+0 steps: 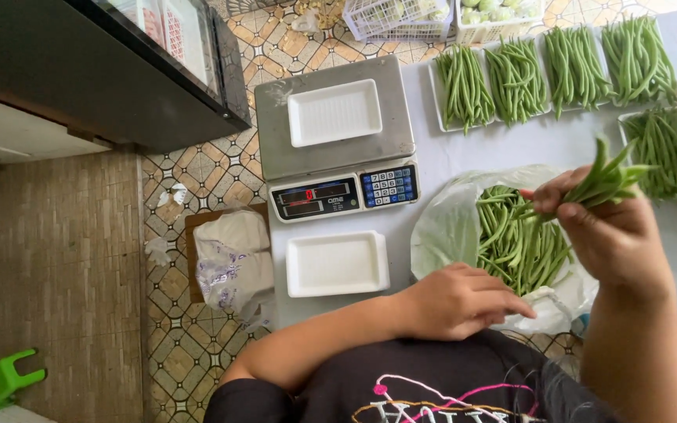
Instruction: The person is sorting green beans from a large bag, weighing them on a digital scale, and arranging them into white foam trays for retail packaging.
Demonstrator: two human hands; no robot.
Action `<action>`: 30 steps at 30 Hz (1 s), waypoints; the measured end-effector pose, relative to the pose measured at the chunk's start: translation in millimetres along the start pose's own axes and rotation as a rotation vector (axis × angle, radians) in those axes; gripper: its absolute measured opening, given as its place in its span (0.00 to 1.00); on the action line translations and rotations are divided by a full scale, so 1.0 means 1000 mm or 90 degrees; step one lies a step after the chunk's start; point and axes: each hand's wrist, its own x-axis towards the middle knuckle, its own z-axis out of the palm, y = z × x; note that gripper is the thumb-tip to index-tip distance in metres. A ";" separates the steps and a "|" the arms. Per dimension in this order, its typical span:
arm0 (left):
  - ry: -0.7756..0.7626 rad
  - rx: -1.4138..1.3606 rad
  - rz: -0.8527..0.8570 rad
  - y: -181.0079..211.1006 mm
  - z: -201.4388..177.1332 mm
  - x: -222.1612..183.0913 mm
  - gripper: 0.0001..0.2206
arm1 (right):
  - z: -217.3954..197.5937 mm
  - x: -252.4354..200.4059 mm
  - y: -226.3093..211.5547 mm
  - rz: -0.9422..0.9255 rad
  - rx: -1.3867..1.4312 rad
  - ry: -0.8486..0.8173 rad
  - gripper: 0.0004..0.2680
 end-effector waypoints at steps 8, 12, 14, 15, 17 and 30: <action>0.142 -0.221 -0.090 0.016 -0.021 0.008 0.09 | 0.008 -0.014 0.007 0.035 -0.066 -0.013 0.09; -0.234 -0.158 -0.208 0.007 -0.007 0.001 0.09 | 0.017 -0.006 -0.021 -0.062 0.181 0.089 0.11; -0.216 -0.175 -0.210 0.003 0.000 -0.003 0.10 | 0.024 -0.006 -0.029 -0.063 0.191 0.155 0.09; -0.200 -0.194 -0.213 0.001 0.004 -0.005 0.10 | 0.027 -0.007 -0.033 -0.062 0.202 0.224 0.08; -0.186 -0.192 -0.220 0.005 -0.006 0.000 0.12 | 0.030 -0.004 -0.037 -0.040 0.234 0.259 0.07; -0.040 -0.237 -0.286 0.032 -0.047 0.027 0.47 | 0.061 0.006 -0.028 0.019 0.418 0.234 0.07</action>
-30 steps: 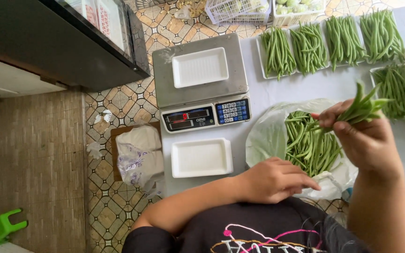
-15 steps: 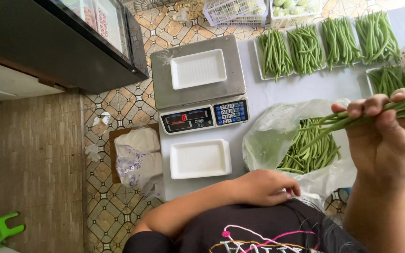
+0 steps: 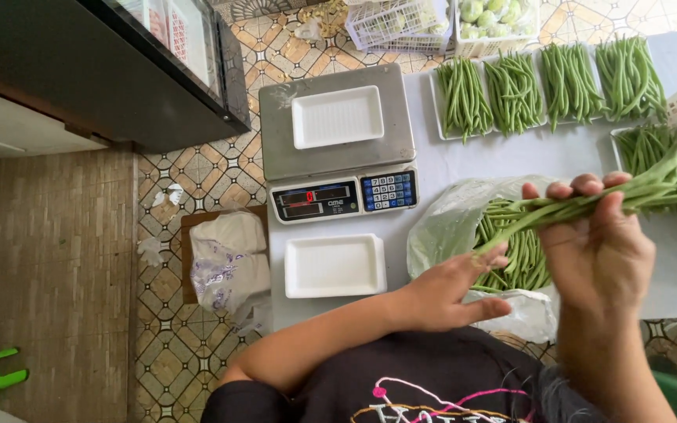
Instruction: The person is sorting green beans from a large bag, weighing them on a digital scale, and arranging them into white foam trays for retail packaging.
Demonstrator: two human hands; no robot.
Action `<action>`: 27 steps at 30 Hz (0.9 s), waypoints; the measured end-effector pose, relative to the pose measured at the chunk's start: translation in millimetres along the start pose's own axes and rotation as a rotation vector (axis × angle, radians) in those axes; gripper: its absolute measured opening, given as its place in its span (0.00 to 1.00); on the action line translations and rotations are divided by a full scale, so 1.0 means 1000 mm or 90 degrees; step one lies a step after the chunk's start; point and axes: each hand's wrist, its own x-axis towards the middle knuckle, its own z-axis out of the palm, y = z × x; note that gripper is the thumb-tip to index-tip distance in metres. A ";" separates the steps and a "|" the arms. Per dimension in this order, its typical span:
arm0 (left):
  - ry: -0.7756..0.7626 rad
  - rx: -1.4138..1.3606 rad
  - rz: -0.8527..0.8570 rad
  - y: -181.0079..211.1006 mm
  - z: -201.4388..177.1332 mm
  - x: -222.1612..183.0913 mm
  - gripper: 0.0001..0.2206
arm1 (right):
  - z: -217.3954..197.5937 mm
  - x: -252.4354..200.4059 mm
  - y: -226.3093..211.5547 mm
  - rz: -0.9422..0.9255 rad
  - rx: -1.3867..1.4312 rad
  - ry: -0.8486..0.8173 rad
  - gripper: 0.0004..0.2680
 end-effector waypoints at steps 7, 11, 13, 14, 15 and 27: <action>0.156 -0.530 0.143 0.005 -0.005 0.035 0.30 | 0.027 -0.003 0.069 -0.119 -0.105 -0.085 0.03; 0.322 -0.645 -0.036 0.043 -0.012 0.028 0.33 | 0.031 0.003 0.089 -0.281 -0.345 -0.138 0.05; 0.354 -0.673 -0.021 0.046 -0.013 0.028 0.29 | 0.029 0.003 0.094 -0.323 -0.404 -0.162 0.05; 0.388 -0.742 0.015 0.043 -0.012 0.030 0.26 | 0.025 0.003 0.097 -0.356 -0.468 -0.155 0.06; 0.423 -0.812 0.053 0.040 -0.011 0.032 0.23 | 0.020 0.002 0.099 -0.388 -0.533 -0.148 0.07; 0.491 -0.820 0.184 0.011 -0.035 0.014 0.17 | 0.011 0.015 0.112 -0.622 -1.038 -0.250 0.06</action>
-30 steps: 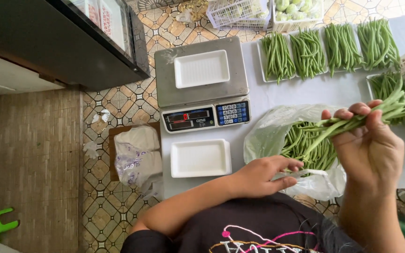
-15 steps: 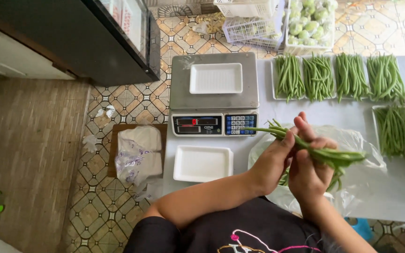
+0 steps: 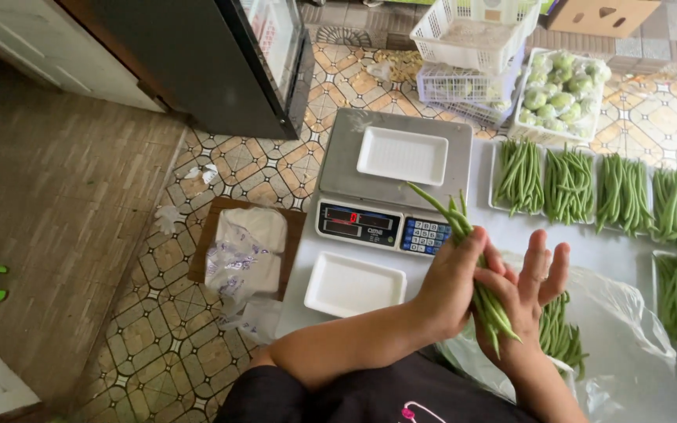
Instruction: The person is sorting green beans from a large bag, weighing them on a digital scale, and arranging them into white foam trays for retail packaging.
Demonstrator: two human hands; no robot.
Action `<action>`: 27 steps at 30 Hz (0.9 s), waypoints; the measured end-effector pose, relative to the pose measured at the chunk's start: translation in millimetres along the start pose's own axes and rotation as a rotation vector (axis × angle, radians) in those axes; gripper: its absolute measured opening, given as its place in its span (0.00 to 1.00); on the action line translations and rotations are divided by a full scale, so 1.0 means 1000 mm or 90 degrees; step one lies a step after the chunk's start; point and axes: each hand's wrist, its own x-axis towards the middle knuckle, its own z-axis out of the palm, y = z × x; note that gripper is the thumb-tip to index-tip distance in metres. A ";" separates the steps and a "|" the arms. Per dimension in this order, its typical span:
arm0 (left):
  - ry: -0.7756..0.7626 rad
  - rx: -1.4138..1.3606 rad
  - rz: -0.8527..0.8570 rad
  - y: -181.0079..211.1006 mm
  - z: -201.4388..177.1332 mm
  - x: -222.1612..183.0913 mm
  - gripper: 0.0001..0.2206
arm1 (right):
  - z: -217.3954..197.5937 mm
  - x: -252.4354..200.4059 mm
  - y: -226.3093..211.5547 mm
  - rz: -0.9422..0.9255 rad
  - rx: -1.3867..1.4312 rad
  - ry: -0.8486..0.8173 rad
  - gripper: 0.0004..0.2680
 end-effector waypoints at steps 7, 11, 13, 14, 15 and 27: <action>0.119 0.211 0.056 0.043 -0.035 0.018 0.10 | -0.021 0.015 0.002 0.060 0.149 -0.148 0.18; 0.011 0.434 -0.077 0.048 -0.033 0.003 0.09 | -0.039 0.052 0.001 0.398 0.475 -0.193 0.09; 0.000 0.441 -0.131 0.046 -0.029 0.000 0.08 | -0.036 0.075 -0.004 0.468 0.474 -0.211 0.08; -0.016 0.475 -0.132 0.047 -0.024 -0.002 0.12 | -0.030 0.084 -0.008 0.427 0.386 -0.234 0.07; -0.031 0.508 -0.134 0.048 -0.020 -0.003 0.21 | -0.024 0.094 -0.012 0.385 0.299 -0.256 0.06; -0.030 0.273 -0.062 0.039 -0.039 -0.007 0.16 | 0.003 0.075 0.007 0.656 0.640 -0.064 0.03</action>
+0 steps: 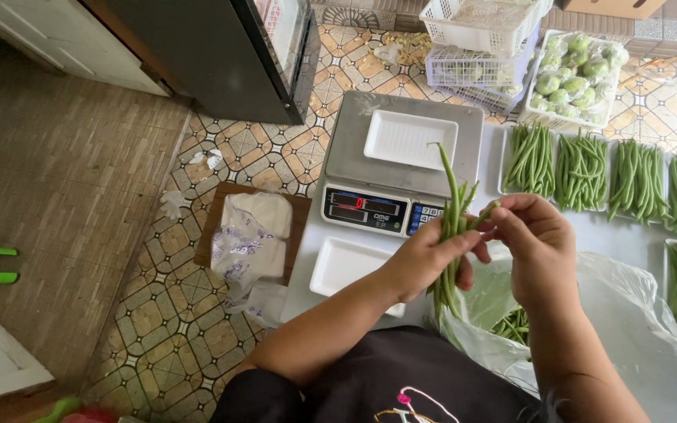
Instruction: The person is sorting green beans from a large bag, weighing them on a digital scale, and arranging them into white foam trays for retail packaging.
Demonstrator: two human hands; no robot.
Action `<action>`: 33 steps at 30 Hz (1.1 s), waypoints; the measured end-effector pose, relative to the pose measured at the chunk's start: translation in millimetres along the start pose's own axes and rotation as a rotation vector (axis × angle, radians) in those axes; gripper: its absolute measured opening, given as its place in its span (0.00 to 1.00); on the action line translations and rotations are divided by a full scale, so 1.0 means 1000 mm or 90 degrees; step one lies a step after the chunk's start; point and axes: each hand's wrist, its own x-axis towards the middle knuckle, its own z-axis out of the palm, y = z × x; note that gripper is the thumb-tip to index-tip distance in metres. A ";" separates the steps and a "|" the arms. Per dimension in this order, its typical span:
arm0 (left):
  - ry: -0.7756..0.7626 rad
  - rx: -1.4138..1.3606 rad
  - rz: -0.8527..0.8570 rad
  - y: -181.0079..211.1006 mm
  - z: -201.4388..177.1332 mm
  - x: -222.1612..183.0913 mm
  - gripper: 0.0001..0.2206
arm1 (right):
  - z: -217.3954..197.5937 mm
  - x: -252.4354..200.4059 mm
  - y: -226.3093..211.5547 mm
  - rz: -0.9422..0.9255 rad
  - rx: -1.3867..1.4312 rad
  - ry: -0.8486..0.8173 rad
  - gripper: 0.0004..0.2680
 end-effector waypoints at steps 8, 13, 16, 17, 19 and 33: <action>0.046 -0.255 -0.156 -0.007 -0.017 0.020 0.12 | -0.005 -0.010 -0.012 -0.049 0.063 0.029 0.02; 0.100 -0.279 -0.159 0.003 -0.021 0.019 0.07 | -0.015 -0.013 -0.026 -0.100 0.100 0.084 0.03; 0.125 -0.252 -0.171 0.007 -0.022 0.017 0.07 | -0.024 -0.020 -0.038 -0.107 0.080 0.098 0.03; 0.101 -0.261 -0.155 0.008 -0.023 0.016 0.07 | -0.028 -0.025 -0.044 -0.113 0.027 0.108 0.04; 0.080 -0.270 -0.138 0.007 -0.025 0.014 0.08 | -0.043 -0.036 -0.055 -0.117 -0.028 0.117 0.05; -0.153 -0.280 -0.092 0.004 -0.014 0.015 0.14 | -0.069 -0.054 -0.054 0.018 -0.612 -0.068 0.07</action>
